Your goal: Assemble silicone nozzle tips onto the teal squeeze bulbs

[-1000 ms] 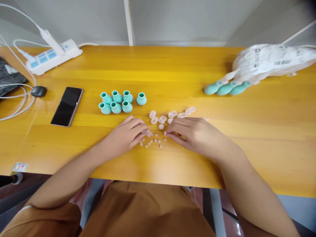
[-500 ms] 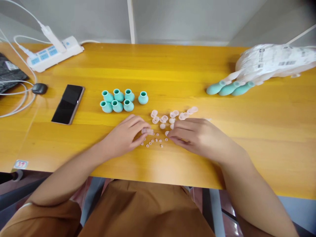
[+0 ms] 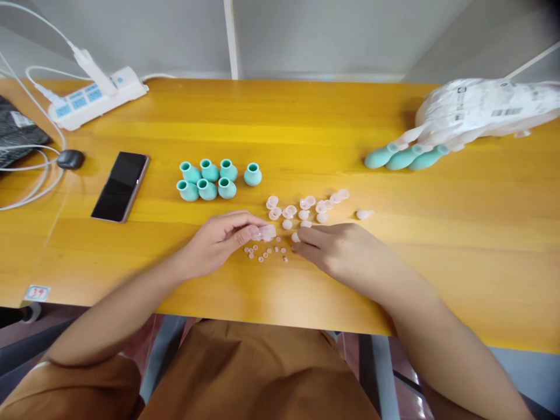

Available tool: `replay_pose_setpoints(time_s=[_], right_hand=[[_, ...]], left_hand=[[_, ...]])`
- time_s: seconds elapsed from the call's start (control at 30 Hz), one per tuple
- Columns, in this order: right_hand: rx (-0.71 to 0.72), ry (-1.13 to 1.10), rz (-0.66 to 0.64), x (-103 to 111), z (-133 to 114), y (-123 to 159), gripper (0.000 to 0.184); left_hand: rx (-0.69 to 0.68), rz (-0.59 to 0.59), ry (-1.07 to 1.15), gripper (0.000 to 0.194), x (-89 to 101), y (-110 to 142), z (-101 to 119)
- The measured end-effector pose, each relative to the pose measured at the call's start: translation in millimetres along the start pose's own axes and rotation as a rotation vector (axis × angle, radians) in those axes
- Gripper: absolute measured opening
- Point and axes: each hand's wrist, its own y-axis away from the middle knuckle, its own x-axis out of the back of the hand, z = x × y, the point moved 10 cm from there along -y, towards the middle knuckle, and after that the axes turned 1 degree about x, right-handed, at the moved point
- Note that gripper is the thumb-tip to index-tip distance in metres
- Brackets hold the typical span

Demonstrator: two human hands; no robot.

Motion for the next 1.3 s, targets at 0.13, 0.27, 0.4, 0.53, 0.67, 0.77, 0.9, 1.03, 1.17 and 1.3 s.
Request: replay_pose_setpoints(time_s=[0.13,0.27,0.4,0.53,0.67,0.77,0.9,1.03,1.17,1.3], right_hand=[[-0.008,0.023,0.026,2,-4,-2,0.030],[-0.010,0.037,0.067,4,-6,-4,0.033],[-0.019,-0.103,0.167,13,-5,-3,0.028],[-0.081,-0.451,0.346,27,5,-2,0.013],[-0.191,-0.812,0.528,31,18,-2,0.010],[-0.303,-0.945,0.609,25,26,-3,0.007],[-0.427,-1.035,0.643,16,30,-4,0.005],[-0.536,-1.136,0.680,6,36,0,0.004],[-0.580,-1.211,0.690,0,39,3,0.003],[-0.591,-1.170,0.680,0,40,3,0.004]], left_hand=[[0.145,0.001,0.351,0.032,-2.5,2,-17],[0.245,0.048,0.644,0.028,-3.0,4,-23],[0.322,0.050,0.770,0.025,-5.7,4,-24],[0.342,0.000,0.857,0.028,-15.6,6,-22],[0.334,-0.064,0.866,0.027,-31.0,9,-19],[0.302,-0.080,0.836,0.027,-38.3,10,-17],[0.263,-0.059,0.790,0.030,-38.5,9,-18],[0.234,-0.020,0.783,0.029,-33.3,8,-17],[0.217,-0.030,0.713,0.025,-34.2,7,-15],[0.192,-0.021,0.675,0.022,-34.7,7,-17]])
